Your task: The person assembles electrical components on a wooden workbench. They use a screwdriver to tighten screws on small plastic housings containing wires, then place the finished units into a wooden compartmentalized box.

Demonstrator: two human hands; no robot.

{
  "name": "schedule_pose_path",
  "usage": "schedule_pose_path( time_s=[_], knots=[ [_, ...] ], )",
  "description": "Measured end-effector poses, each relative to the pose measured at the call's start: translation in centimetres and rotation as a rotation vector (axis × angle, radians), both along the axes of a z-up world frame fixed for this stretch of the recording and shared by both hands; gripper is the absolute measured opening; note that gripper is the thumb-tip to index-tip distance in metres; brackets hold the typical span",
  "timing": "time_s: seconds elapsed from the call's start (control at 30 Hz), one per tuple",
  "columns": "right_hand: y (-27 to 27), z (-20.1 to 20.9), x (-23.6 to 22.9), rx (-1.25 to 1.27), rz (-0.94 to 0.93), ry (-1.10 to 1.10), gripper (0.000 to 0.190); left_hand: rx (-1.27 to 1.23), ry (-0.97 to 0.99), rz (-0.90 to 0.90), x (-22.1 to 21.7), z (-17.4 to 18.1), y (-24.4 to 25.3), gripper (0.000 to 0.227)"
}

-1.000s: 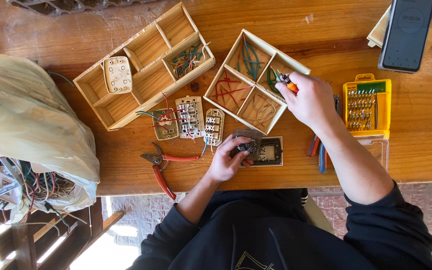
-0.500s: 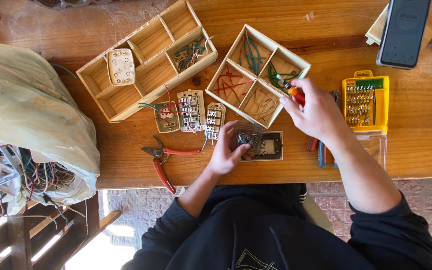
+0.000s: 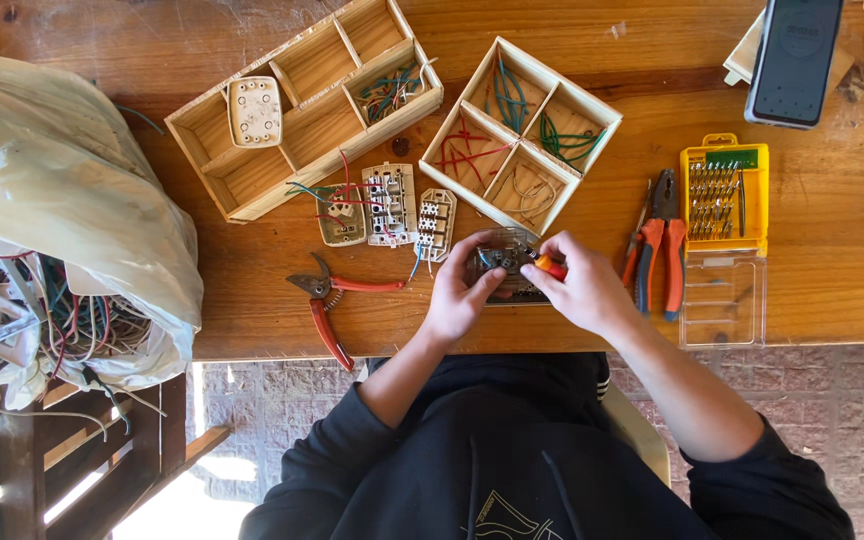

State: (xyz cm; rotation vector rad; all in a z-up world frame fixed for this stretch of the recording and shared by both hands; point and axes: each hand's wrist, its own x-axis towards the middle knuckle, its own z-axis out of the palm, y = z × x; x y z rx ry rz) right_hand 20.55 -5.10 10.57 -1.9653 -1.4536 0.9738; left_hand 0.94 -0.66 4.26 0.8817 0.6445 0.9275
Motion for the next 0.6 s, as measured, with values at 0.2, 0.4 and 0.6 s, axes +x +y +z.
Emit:
schedule_pose_path(
  time_s=[0.2,0.4,0.6],
  knots=[
    [1.1,-1.9,0.5,0.026,-0.074,0.206,0.025,-0.059,-0.136,-0.022,-0.4,0.8,-1.6,0.07],
    [3.4,0.9,1.1,0.081,0.06,0.166,0.021,-0.128,-0.125,0.068,-1.8,-1.0,-2.0,0.038],
    [4.7,5.5,-0.8,0.037,0.303,0.119,0.016,-0.25,-0.215,-0.15,-2.4,1.9,-1.3,0.076]
  ],
)
